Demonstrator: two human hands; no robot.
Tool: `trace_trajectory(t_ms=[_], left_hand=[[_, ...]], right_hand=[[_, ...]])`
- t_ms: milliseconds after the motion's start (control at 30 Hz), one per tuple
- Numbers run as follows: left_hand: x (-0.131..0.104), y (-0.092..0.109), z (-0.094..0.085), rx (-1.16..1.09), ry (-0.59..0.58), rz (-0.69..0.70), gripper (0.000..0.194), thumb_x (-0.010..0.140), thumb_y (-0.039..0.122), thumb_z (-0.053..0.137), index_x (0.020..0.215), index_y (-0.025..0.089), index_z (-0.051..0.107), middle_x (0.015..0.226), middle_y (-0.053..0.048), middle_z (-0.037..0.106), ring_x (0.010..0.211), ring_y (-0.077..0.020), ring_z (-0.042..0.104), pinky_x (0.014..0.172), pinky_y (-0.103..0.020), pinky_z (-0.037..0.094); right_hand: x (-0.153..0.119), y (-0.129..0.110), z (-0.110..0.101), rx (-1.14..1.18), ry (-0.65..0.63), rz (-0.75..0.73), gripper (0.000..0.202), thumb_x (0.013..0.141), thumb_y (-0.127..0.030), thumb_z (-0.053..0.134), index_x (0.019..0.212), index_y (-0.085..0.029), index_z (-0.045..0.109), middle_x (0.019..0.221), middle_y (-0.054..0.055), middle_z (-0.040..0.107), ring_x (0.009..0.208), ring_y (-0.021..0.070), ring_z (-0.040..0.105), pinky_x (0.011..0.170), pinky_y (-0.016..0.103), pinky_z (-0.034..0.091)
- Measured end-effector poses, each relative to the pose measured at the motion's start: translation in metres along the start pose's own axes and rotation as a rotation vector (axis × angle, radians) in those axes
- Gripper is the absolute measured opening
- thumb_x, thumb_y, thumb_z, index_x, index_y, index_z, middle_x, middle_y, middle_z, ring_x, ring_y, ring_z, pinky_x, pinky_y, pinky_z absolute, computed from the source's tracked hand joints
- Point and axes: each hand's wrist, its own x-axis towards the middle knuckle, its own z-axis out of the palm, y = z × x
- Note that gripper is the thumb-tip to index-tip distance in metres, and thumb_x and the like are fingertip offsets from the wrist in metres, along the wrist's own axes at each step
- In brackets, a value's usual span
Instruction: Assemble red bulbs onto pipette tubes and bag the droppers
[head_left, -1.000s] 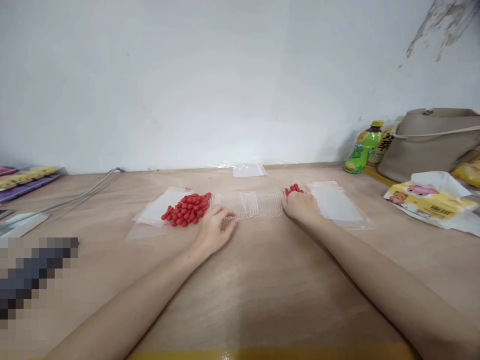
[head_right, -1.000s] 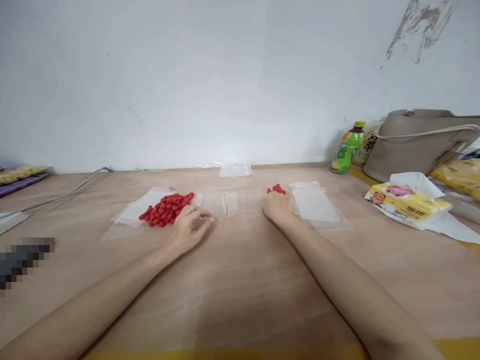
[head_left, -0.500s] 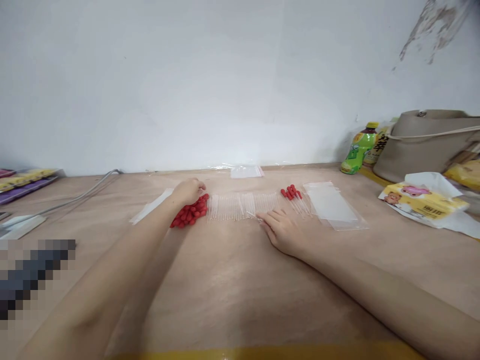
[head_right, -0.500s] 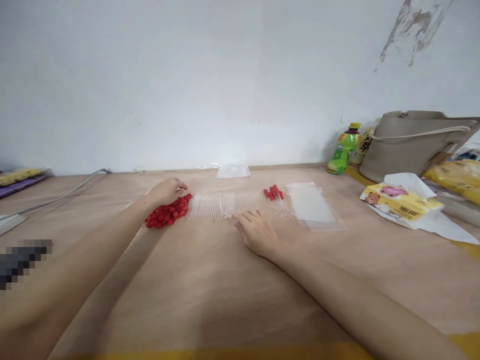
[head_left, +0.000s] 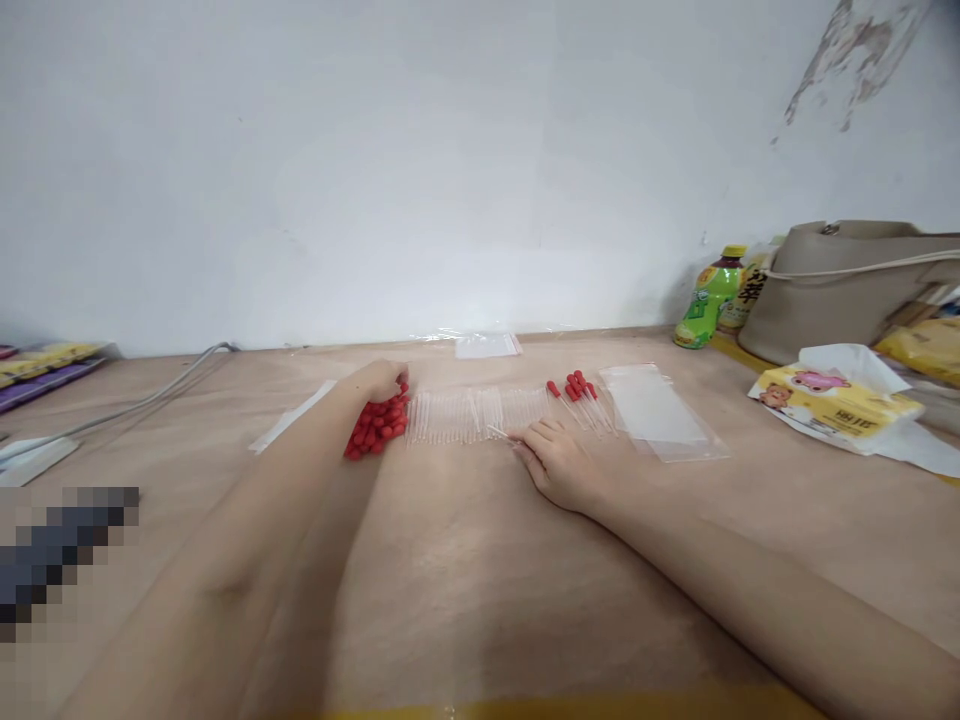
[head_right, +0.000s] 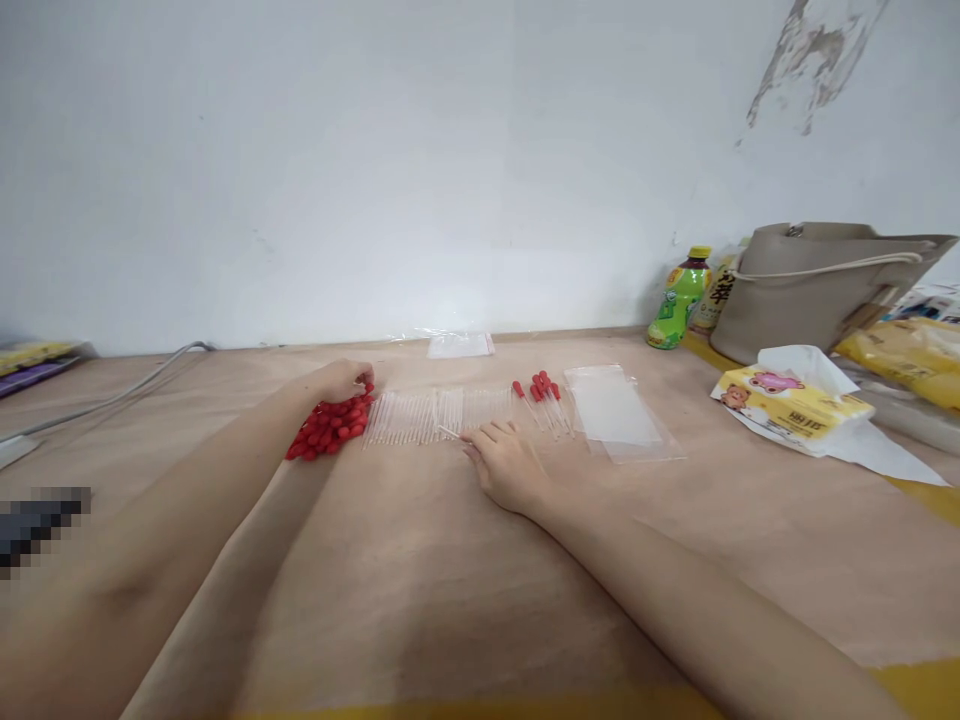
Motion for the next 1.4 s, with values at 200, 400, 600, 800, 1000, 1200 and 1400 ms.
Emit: trace_trajectory(t_ms=[200,400,600,800,1000,1200,1400], left_hand=[[-0.009,0.014,-0.007,-0.005,-0.014,0.080,0.015,0.070,0.019,0.049,0.084,0.018,0.055,0.086,-0.003,0.062,0.077,-0.0159,0.056,0.072,-0.026,0.044],[-0.064,0.055,0.017,-0.388,0.128,0.258,0.025,0.079,0.024,0.045,0.102,0.018,0.053,0.094,-0.005,0.059,0.084,-0.0153,0.056,0.077,-0.028,0.043],[-0.124,0.088,0.059,-0.891,-0.048,-0.026,0.021,0.069,0.024,0.063,0.081,0.015,0.049,0.076,-0.002,0.060,0.069,-0.0127,0.059,0.063,-0.023,0.045],[-0.134,0.089,0.064,-0.835,-0.068,0.034,0.021,0.072,0.027,0.062,0.072,0.016,0.044,0.063,0.003,0.053,0.054,-0.0076,0.051,0.051,-0.018,0.039],[-0.133,0.087,0.065,-0.791,-0.025,0.125,0.022,0.074,0.025,0.061,0.091,0.016,0.051,0.082,-0.003,0.060,0.074,-0.0126,0.057,0.066,-0.024,0.045],[-0.132,0.084,0.068,-0.842,-0.056,0.108,0.023,0.075,0.027,0.060,0.095,0.015,0.057,0.091,-0.006,0.064,0.084,-0.0165,0.060,0.076,-0.030,0.047],[-0.134,0.087,0.065,-0.801,-0.132,0.090,0.023,0.076,0.028,0.059,0.094,0.014,0.062,0.090,-0.006,0.067,0.083,-0.0177,0.062,0.076,-0.030,0.048]], right_hand=[[-0.001,0.004,0.007,0.049,0.025,0.000,0.024,0.087,-0.021,0.037,0.097,-0.016,0.059,0.091,0.007,0.062,0.086,0.0171,0.053,0.078,0.031,0.038],[0.003,-0.018,-0.029,-0.043,-0.072,0.075,0.020,0.086,-0.022,0.040,0.090,-0.018,0.059,0.086,0.006,0.063,0.078,0.0171,0.056,0.070,0.029,0.040],[0.002,-0.018,-0.028,-0.006,-0.054,0.070,0.019,0.085,-0.018,0.039,0.093,-0.017,0.056,0.090,0.006,0.063,0.081,0.0171,0.057,0.071,0.029,0.040],[-0.002,-0.006,-0.001,0.143,0.006,-0.053,0.016,0.087,-0.018,0.036,0.089,-0.017,0.052,0.084,0.004,0.061,0.078,0.0143,0.055,0.074,0.028,0.038],[-0.003,-0.005,0.007,0.170,0.028,-0.111,0.017,0.087,-0.020,0.036,0.090,-0.017,0.053,0.083,0.004,0.061,0.077,0.0134,0.054,0.074,0.028,0.036],[-0.003,-0.004,0.009,0.166,0.040,-0.103,0.016,0.087,-0.020,0.037,0.090,-0.016,0.053,0.082,0.004,0.061,0.076,0.0133,0.054,0.074,0.028,0.036],[0.000,-0.013,-0.007,0.134,-0.027,-0.116,0.020,0.087,-0.020,0.037,0.088,-0.018,0.056,0.077,0.004,0.062,0.071,0.0140,0.055,0.069,0.027,0.036]])
